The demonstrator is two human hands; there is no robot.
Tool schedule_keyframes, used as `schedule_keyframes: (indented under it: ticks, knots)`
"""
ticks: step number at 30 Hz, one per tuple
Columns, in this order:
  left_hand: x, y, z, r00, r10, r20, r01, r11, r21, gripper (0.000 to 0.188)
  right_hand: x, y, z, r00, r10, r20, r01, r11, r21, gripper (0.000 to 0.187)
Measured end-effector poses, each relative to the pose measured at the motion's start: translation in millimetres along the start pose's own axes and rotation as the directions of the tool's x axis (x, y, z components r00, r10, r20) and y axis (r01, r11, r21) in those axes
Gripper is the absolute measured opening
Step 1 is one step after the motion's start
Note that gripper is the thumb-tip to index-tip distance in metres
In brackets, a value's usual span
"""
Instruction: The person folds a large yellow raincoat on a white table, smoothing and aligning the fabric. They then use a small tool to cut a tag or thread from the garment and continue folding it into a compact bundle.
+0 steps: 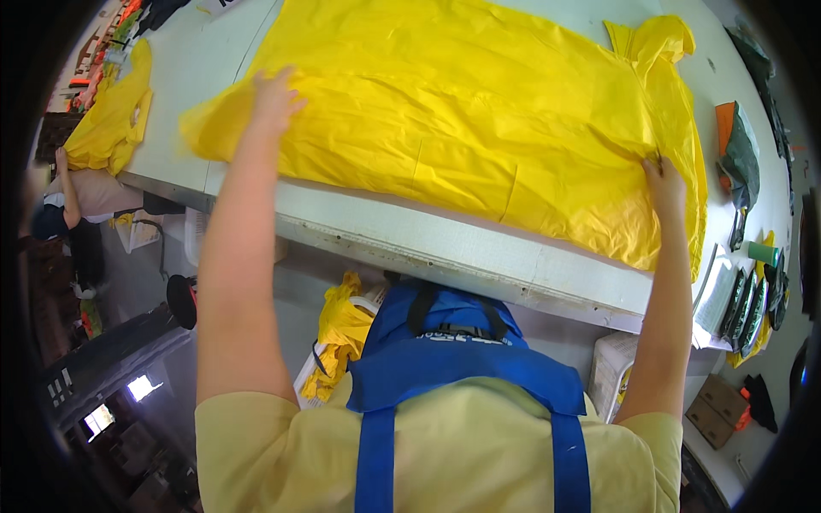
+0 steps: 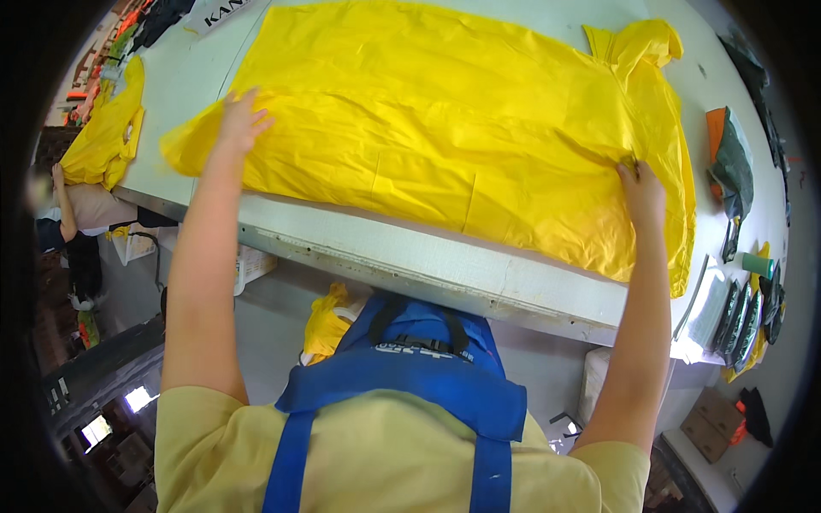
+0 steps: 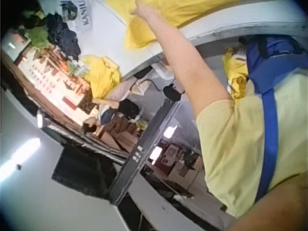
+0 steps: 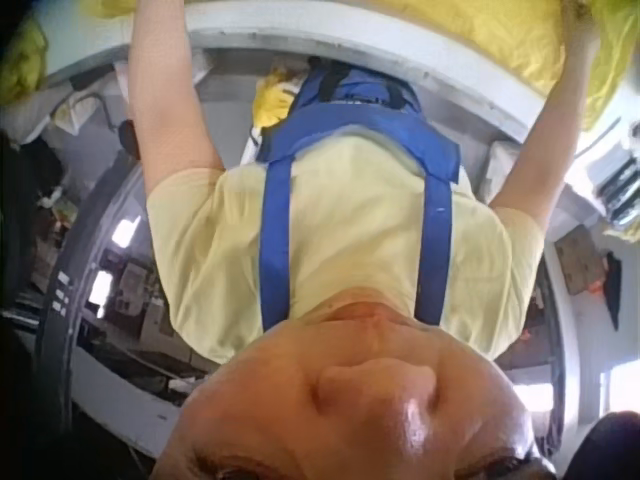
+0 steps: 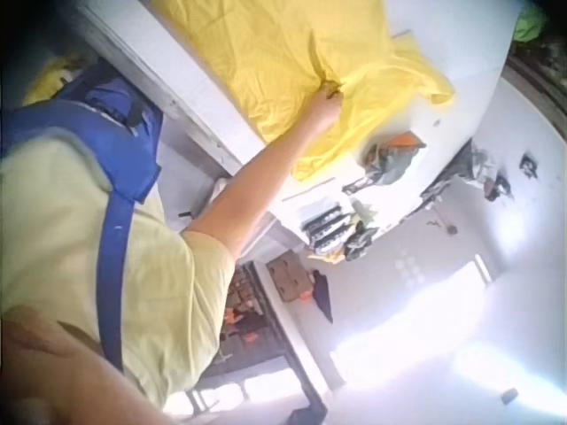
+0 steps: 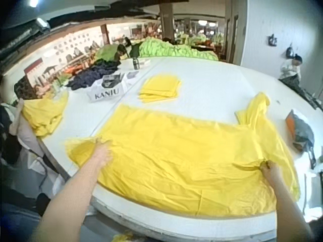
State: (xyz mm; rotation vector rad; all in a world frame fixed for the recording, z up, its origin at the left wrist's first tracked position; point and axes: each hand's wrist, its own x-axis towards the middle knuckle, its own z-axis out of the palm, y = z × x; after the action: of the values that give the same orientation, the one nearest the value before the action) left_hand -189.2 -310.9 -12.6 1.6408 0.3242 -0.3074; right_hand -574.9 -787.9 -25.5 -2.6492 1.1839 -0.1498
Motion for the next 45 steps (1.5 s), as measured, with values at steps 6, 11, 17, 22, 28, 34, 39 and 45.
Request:
schedule_keyframes:
  ticks: [6,11,17,22,28,34,39,45]
  knots:
    - [-51.7,-80.0,99.2,0.652,0.389,0.651,-0.682,-0.075,0.728,0.058,57.2,-6.2,69.5,0.981,0.15,0.122,-0.131,0.98,-0.153,0.05]
    - [-88.8,-98.4,150.5,0.618,0.149,0.772,-0.745,-0.202,0.636,0.058,58.8,10.9,91.5,0.991,0.136,0.015,-0.135,0.988,-0.071,0.047]
    - [-85.0,-122.1,155.5,0.72,0.008,0.694,-0.66,-0.3,0.689,0.062,-40.8,70.1,23.2,0.971,0.027,-0.239,0.021,0.981,0.195,0.035]
    - [-85.3,-123.3,170.8,0.702,0.01,0.712,-0.67,-0.327,0.666,0.063,-137.9,209.4,15.1,0.91,0.359,-0.208,-0.334,0.931,0.146,0.045]
    - [-78.2,-126.2,162.3,0.685,0.011,0.729,-0.684,-0.337,0.647,0.064,-115.9,231.9,-9.1,0.936,0.35,-0.024,-0.351,0.931,-0.102,0.032]
    - [-115.5,-137.7,131.8,0.619,-0.013,0.785,-0.757,-0.277,0.592,0.066,-151.1,306.2,-15.0,0.829,0.418,0.373,-0.275,0.883,-0.38,0.027]
    - [-138.5,-164.0,133.8,0.573,0.067,0.817,-0.812,-0.088,0.577,0.065,-130.8,181.6,18.1,0.914,0.365,-0.176,-0.329,0.922,0.202,0.028]
    - [-112.5,-152.0,59.2,0.449,0.409,0.795,-0.891,0.138,0.433,0.052,-157.5,-66.8,126.4,0.988,-0.15,0.031,0.135,0.948,0.289,0.035]
